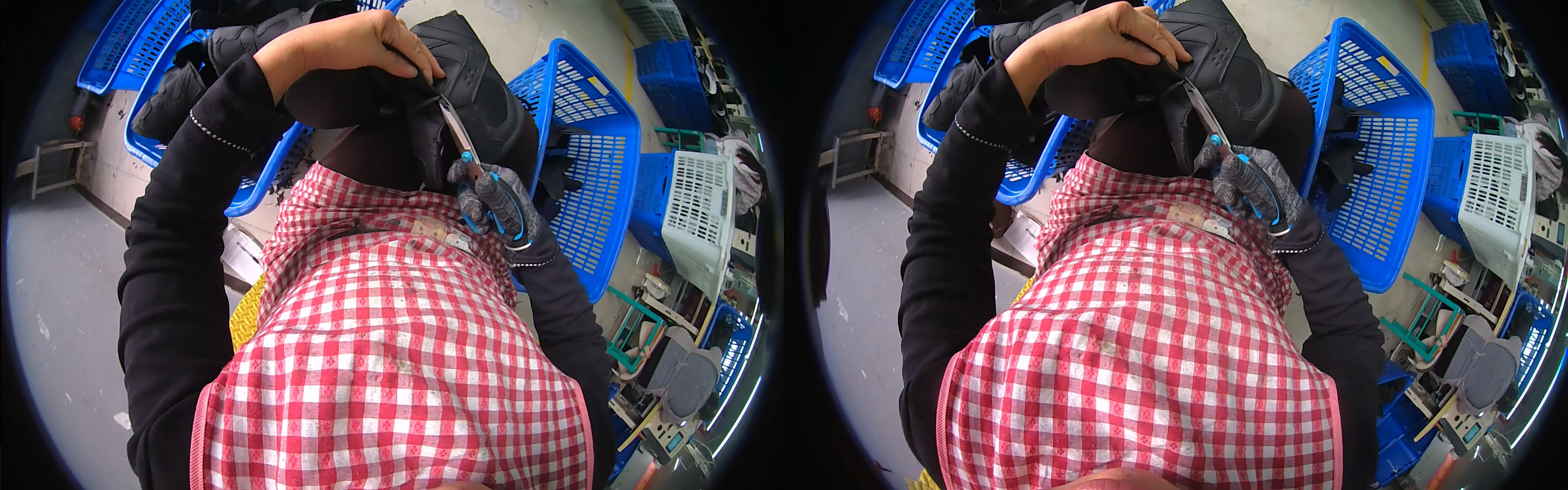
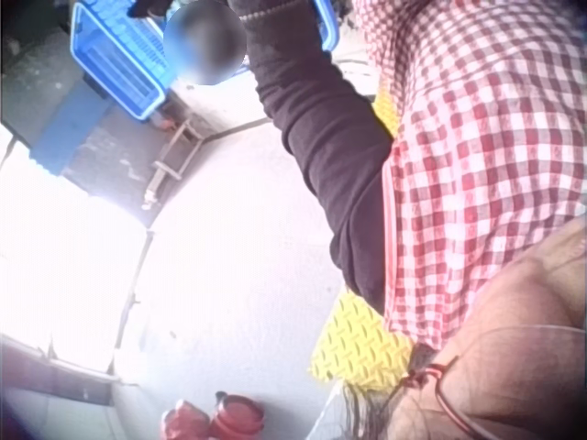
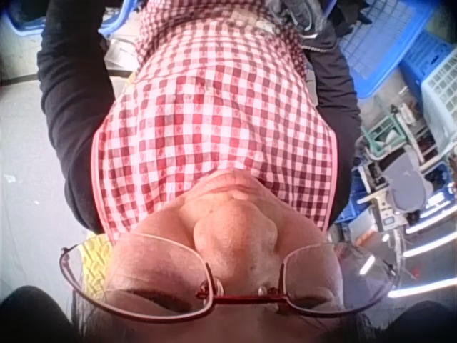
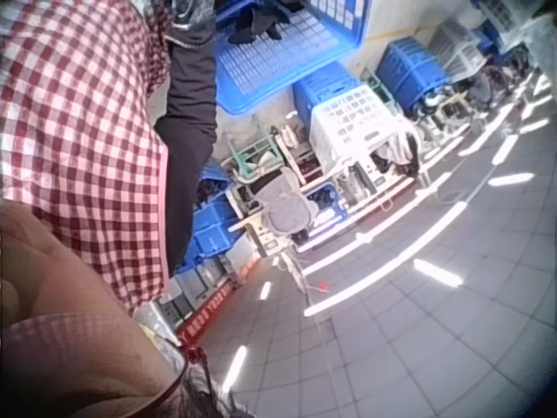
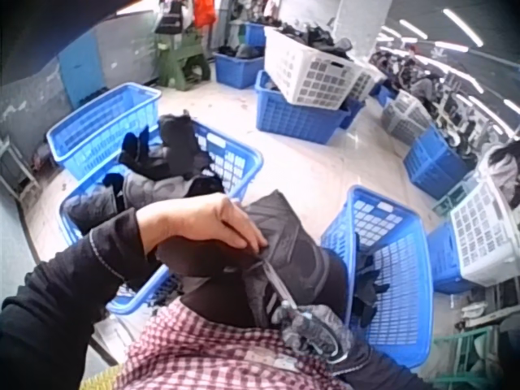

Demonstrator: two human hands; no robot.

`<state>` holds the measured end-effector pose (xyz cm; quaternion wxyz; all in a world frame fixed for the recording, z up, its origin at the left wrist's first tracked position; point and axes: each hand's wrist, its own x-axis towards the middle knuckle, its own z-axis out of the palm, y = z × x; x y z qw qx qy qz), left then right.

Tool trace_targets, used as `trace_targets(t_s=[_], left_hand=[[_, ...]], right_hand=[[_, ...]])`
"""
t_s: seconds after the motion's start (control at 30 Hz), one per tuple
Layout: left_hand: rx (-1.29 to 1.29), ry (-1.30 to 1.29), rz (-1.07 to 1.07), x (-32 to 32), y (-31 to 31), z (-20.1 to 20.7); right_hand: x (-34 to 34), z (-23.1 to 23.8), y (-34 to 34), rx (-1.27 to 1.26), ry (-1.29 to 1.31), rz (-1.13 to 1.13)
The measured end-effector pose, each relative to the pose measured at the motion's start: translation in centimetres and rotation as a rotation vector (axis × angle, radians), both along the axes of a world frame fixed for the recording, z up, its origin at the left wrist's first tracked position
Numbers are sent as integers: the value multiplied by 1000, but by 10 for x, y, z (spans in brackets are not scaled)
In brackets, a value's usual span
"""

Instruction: The person sits on the floor and uses scissors to trim excess black fabric from multiple items, holding each piece with one hand and cutting with the other. Trimmed pieces are placed into a blue basket beside them.

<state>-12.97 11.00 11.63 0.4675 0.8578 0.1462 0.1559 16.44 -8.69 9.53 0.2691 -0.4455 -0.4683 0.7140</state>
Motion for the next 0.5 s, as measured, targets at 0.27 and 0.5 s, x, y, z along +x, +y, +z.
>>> trace_targets(t_s=[0.27, 0.5], left_hand=[[-150, 0, -89, -6, 15, 0], [-271, 98, -86, -9, 28, -9]], right_hand=[[10, -6, 20, 3, -185, 74], [13, 0, 34, 9, -176, 110]])
